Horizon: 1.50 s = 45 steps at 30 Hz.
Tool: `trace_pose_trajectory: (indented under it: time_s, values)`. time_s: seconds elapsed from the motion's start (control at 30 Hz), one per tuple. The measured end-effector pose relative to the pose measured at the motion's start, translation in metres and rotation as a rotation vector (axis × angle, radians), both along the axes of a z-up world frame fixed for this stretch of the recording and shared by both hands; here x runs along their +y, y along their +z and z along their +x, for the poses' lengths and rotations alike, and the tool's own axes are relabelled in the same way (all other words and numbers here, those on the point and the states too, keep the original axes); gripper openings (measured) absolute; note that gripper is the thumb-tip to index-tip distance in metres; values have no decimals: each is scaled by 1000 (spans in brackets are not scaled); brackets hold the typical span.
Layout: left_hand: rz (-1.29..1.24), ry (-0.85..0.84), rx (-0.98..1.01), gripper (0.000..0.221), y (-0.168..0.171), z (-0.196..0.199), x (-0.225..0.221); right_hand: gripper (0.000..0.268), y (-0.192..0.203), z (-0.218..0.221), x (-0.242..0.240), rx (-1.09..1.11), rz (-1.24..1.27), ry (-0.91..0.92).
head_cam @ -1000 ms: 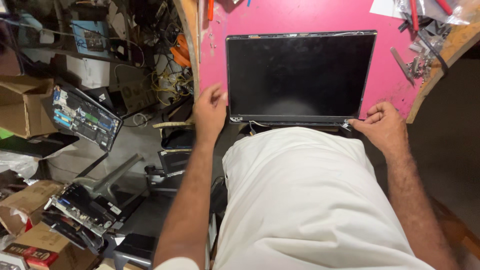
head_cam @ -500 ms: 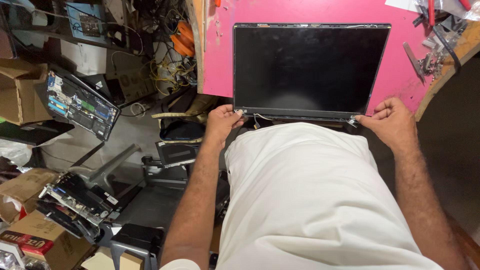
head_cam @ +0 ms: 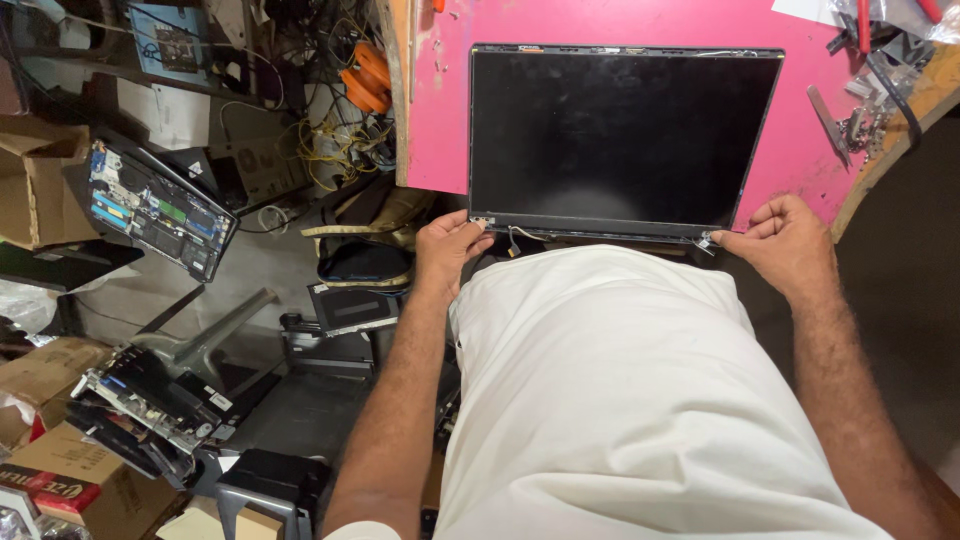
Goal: The person disassembles a laptop screen by prying the plastic bezel away from the lid by hand and then using a tool to disconnect the display panel and internal cables.
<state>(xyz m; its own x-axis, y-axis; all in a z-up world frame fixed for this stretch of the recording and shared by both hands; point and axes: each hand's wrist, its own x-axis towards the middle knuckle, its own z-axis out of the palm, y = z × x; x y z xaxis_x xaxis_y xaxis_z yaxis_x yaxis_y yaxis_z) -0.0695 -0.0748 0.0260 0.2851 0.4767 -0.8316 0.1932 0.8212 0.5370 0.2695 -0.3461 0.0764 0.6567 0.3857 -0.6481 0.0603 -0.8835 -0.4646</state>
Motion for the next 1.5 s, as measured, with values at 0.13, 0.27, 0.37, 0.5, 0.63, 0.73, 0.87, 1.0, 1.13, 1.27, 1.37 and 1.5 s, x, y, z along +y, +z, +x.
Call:
trace_pose_trajectory:
  time_s: [0.13, 0.27, 0.37, 0.5, 0.63, 0.73, 0.87, 1.0, 1.13, 1.27, 1.37, 1.5]
  values:
    - [9, 27, -8, 27, -10, -2, -3, 44, 1, 1, 1, -4, -24, 5]
    - [14, 44, 8, 29, -15, -3, -5, 45, 0, 1, 0, -9, -34, 14]
    - [27, 32, 30, 29, -14, -2, -5, 45, -1, 0, -2, -7, 0, 9]
    - [28, 43, 25, 28, -8, 0, -4, 44, 1, 0, 0, -4, 10, 2]
    - [-6, 13, 0, 25, -2, 0, -1, 41, 5, -2, 2, -6, -26, -1]
    - [-25, 1, -46, 22, 0, -3, 1, 41, 4, -1, 2, 2, -16, -10]
    - [-38, -15, -130, 21, 0, -9, 1, 41, 1, -1, 0, 2, 26, -3]
    - [-48, -2, -115, 20, -3, -7, -1, 41, 3, -1, 0, -4, 8, -2]
    - [-11, 6, -95, 20, -8, -5, -3, 40, 3, 0, 1, 3, -11, -2]
    - [9, 3, -102, 21, -10, -5, -5, 40, 0, 0, -1, 19, 40, -7]
    - [-5, 19, -93, 22, -8, -4, -5, 39, 0, 1, -1, 11, 25, -4]
    - [-81, 38, -86, 19, -3, 1, -2, 38, 0, 1, 0, 28, -2, -23]
